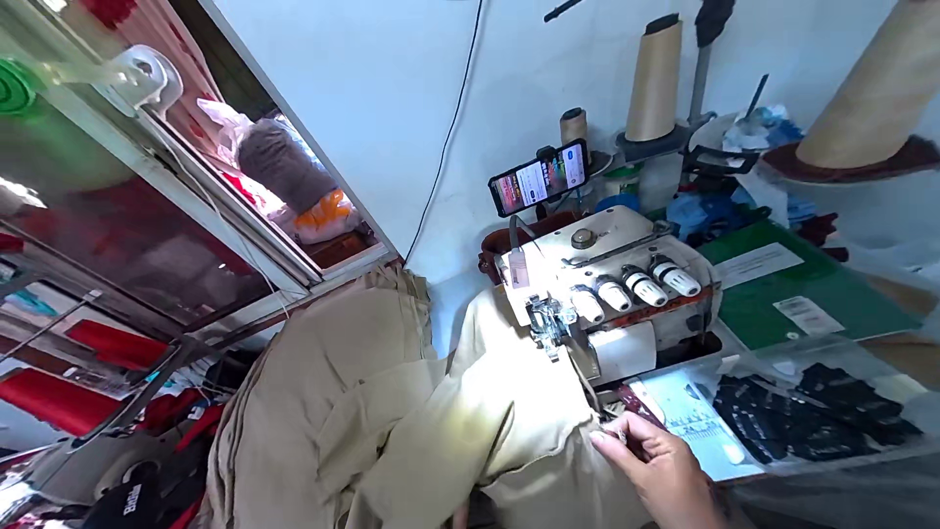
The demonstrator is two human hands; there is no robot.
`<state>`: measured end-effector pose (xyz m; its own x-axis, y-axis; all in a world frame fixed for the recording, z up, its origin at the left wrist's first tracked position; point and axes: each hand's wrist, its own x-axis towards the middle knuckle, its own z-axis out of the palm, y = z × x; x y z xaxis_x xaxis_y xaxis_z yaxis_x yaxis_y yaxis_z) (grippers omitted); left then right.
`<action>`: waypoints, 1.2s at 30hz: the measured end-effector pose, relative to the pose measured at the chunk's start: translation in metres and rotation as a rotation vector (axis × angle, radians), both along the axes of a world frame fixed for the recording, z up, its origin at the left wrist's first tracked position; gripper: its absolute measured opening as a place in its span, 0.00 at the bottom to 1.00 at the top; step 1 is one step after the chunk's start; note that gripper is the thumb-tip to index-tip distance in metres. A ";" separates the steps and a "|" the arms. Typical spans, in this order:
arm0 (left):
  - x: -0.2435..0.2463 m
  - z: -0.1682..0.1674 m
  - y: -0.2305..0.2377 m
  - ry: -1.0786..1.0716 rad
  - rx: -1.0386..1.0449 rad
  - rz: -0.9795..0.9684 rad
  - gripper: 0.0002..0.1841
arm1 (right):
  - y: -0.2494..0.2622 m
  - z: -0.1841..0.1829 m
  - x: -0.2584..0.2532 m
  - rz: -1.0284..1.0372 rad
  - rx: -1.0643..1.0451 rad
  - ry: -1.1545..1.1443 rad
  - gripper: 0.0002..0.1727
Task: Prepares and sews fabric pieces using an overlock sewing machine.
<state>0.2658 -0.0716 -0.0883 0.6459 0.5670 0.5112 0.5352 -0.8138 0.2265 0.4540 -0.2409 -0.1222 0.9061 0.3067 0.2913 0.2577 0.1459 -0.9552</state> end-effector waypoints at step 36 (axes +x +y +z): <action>0.066 -0.012 0.028 -0.920 -1.358 -0.079 0.12 | 0.024 0.028 0.031 0.048 0.179 0.406 0.15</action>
<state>0.3316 -0.0435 -0.0999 0.4718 0.8762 -0.0982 -0.2064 0.2180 0.9539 0.4846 -0.2168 -0.0942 0.9440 0.3282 -0.0331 -0.1443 0.3207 -0.9361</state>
